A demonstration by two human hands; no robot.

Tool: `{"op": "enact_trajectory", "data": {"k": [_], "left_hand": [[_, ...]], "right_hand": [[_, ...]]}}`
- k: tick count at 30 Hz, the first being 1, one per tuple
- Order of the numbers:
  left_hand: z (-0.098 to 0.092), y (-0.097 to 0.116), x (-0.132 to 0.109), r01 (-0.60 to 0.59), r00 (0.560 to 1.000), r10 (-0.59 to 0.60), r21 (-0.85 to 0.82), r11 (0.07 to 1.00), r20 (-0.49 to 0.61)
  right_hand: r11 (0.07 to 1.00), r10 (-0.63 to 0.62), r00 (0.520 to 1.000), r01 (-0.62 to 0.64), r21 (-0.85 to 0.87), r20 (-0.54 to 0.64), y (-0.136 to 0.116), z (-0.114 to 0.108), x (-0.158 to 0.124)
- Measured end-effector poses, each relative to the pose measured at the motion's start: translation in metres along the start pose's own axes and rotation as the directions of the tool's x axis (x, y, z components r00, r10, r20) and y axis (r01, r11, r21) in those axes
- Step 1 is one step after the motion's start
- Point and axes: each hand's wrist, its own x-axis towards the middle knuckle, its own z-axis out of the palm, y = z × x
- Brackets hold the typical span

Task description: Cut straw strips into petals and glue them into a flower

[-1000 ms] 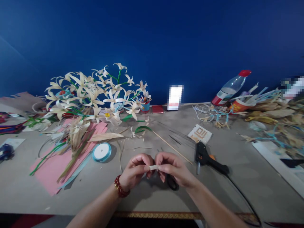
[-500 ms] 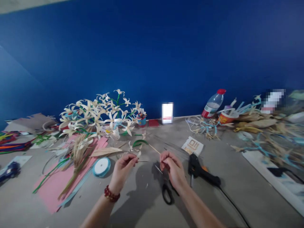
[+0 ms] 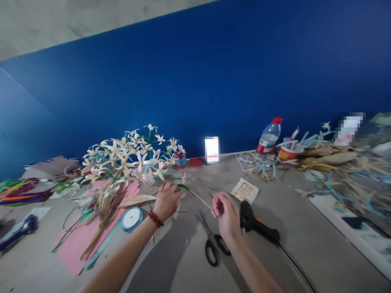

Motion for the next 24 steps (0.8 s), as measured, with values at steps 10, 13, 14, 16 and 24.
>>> {"op": "enact_trajectory", "data": {"k": [10, 13, 14, 16, 24], "left_hand": [[-0.027, -0.02, -0.066, 0.041, 0.975, -0.104, -0.305, 0.952, -0.195], [-0.02, 0.004, -0.104, 0.059, 0.987, -0.12, -0.468, 0.882, -0.103], [-0.017, 0.015, -0.115, 0.049, 0.996, -0.083, -0.507, 0.861, -0.045], [-0.014, 0.033, -0.128, -0.002, 0.995, 0.053, -0.507, 0.862, 0.086], [-0.03, 0.012, -0.12, -0.068, 0.996, 0.079, -0.242, 0.968, 0.035]], "right_hand": [[0.95, -0.274, 0.961, 0.277, -0.145, 0.04, -0.002, -0.009, 0.003], [0.952, -0.251, 0.959, 0.269, -0.147, 0.13, 0.0, -0.011, -0.003], [0.952, -0.239, 0.955, 0.267, -0.153, 0.178, 0.001, -0.012, -0.006], [0.935, -0.207, 0.93, 0.28, -0.219, 0.305, 0.003, -0.013, -0.012], [0.493, -0.02, 0.716, 0.614, -0.616, 0.698, 0.006, 0.001, -0.015]]}}
